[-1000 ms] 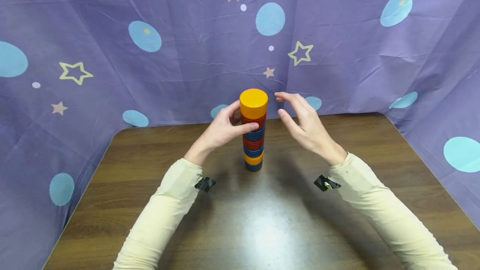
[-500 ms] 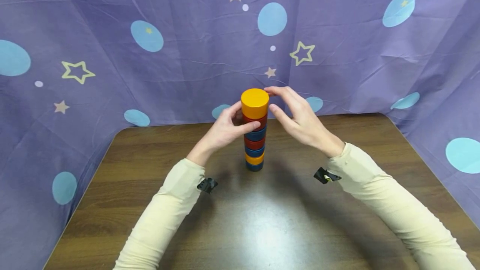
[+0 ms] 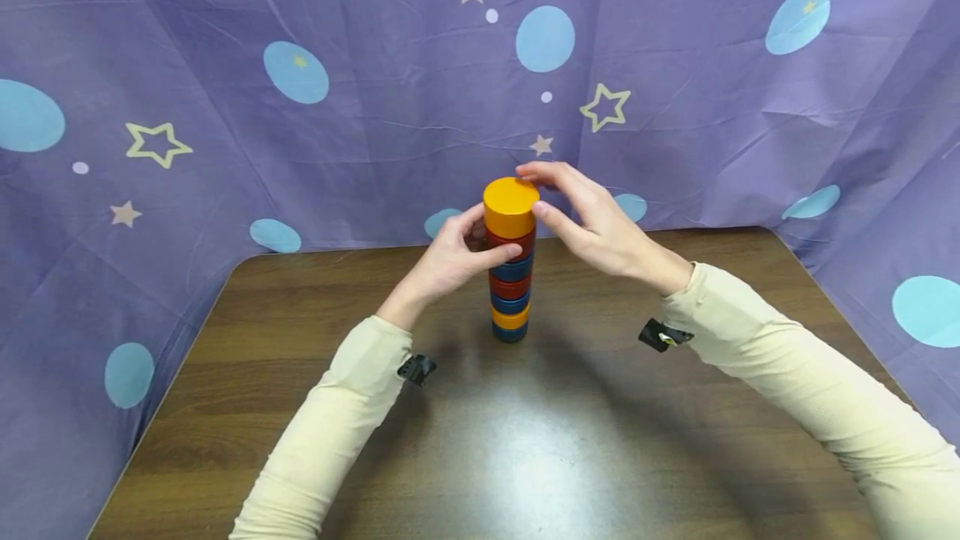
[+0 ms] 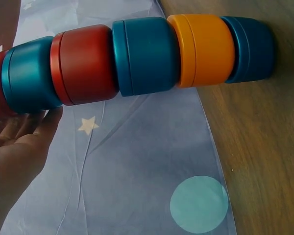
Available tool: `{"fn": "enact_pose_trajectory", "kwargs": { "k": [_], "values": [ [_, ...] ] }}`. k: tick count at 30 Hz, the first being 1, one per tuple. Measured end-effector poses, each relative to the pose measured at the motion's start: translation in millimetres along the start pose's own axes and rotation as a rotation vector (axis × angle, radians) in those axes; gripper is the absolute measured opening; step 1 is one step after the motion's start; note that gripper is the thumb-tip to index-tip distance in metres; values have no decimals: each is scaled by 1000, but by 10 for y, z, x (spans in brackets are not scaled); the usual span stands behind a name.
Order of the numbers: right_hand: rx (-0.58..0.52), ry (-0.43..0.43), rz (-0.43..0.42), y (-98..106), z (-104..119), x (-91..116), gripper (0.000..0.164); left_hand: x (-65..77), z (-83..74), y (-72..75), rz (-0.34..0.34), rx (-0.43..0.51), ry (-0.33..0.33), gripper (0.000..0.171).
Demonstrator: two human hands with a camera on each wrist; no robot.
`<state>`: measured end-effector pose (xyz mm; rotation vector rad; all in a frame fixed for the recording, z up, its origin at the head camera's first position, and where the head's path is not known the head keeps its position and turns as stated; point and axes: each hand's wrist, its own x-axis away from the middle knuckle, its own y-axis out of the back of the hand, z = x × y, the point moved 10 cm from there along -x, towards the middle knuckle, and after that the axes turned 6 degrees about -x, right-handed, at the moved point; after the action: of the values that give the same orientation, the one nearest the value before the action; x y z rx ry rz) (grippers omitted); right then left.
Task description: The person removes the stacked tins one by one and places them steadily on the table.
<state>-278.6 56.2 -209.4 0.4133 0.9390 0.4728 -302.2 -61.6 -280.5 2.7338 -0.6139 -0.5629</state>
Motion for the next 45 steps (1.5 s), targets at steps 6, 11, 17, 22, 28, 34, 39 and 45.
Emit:
{"fn": "enact_pose_trajectory", "kwargs": {
  "k": [6,11,17,22,28,34,39,45],
  "values": [
    [-116,-103,32,-35,-75,4,44,-1,9,-5,4,15,-1,47],
    [-220,-191,11,-67,-187,21,48,-6,20,-11,12,5,3,47],
    [-324,-223,-43,-80,-233,16,50,-2,30,-10,13,-3,8,46],
    [-379,-233,-82,-58,-243,47,50,-4,34,-12,6,-3,1,47],
    [-419,-246,-135,25,-265,125,49,-13,18,-17,-8,4,-21,48],
    [-420,-268,-177,132,-294,237,49,-7,45,-32,-11,-3,-7,50],
    [-419,-267,-210,235,-300,302,51,-8,40,-12,-16,11,-4,49],
    [-425,-281,-253,341,-337,409,51,-10,35,5,-24,12,-16,50]
  ]
}}
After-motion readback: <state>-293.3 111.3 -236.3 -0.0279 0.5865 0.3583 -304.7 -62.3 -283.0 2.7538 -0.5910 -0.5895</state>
